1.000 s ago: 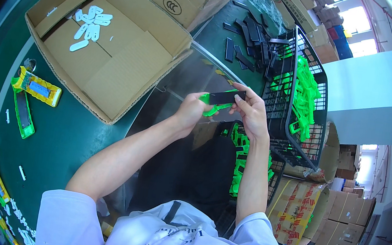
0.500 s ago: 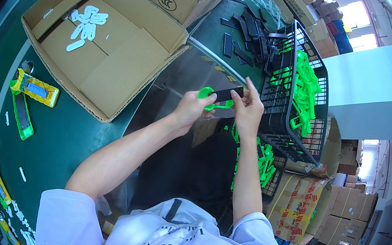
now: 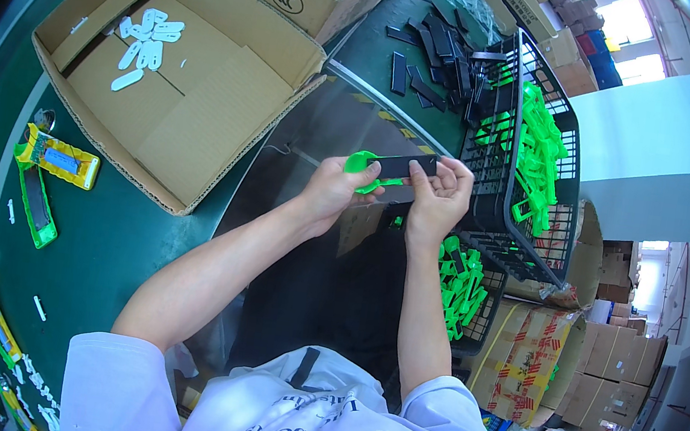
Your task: The person assembles components by fitting black panels into plastic frames and placing them into a basket. The person also puts together handheld flashlights by joining casing parts with internal components by hand.
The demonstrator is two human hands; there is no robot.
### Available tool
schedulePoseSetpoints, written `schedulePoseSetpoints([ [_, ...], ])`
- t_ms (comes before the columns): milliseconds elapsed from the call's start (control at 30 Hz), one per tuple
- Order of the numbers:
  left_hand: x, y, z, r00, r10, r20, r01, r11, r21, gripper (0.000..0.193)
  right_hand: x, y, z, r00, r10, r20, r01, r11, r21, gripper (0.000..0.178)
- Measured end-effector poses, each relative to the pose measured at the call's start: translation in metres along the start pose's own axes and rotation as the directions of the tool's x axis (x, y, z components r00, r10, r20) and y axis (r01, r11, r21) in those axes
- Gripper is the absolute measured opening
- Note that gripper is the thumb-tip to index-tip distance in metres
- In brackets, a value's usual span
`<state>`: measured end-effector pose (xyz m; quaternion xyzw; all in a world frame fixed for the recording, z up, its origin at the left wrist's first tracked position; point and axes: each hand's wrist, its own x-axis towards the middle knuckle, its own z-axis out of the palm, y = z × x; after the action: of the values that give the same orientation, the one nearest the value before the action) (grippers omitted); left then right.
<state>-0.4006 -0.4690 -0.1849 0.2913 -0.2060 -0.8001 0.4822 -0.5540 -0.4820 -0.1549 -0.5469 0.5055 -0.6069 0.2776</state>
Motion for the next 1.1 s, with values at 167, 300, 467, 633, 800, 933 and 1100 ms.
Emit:
schedulePoseSetpoints([
  [167, 0.0, 0.005, 0.004, 0.999, 0.03, -0.011, -0.03, 1.0, 0.003, 0.022, 0.005, -0.024, -0.011, 0.993, 0.055, -0.103, -0.056, 0.998, -0.002, 0.029],
  [300, 0.0, 0.004, 0.001, 0.998, 0.02, 0.052, -0.019, 1.0, -0.024, 0.024, -0.002, -0.025, -0.007, 0.993, 0.008, -0.122, -0.009, 1.0, -0.005, 0.027],
  [467, 0.002, 0.002, -0.004, 0.993, 0.015, 0.117, -0.03, 0.991, 0.132, 0.021, -0.015, -0.027, -0.001, 0.99, -0.046, -0.136, 0.037, 0.997, -0.067, 0.026],
  [633, 0.0, 0.006, -0.001, 0.995, -0.002, 0.096, -0.007, 0.995, 0.096, 0.021, -0.02, -0.027, -0.002, 0.968, -0.233, -0.094, 0.191, 0.926, -0.325, 0.023],
  [800, 0.0, 0.008, 0.0, 0.99, -0.026, 0.136, 0.023, 1.0, 0.02, 0.021, -0.017, -0.026, -0.003, 0.959, -0.277, -0.065, 0.238, 0.905, -0.353, 0.022],
  [933, -0.001, 0.007, -0.004, 0.982, -0.048, 0.184, 0.043, 0.998, 0.034, 0.016, -0.013, -0.037, 0.0, 0.905, -0.423, 0.041, 0.378, 0.756, -0.534, 0.023],
  [1100, 0.0, 0.005, -0.002, 0.982, -0.041, 0.185, 0.025, 0.996, 0.088, 0.013, -0.006, -0.041, -0.003, 0.928, -0.372, 0.033, 0.311, 0.719, -0.621, 0.024],
])
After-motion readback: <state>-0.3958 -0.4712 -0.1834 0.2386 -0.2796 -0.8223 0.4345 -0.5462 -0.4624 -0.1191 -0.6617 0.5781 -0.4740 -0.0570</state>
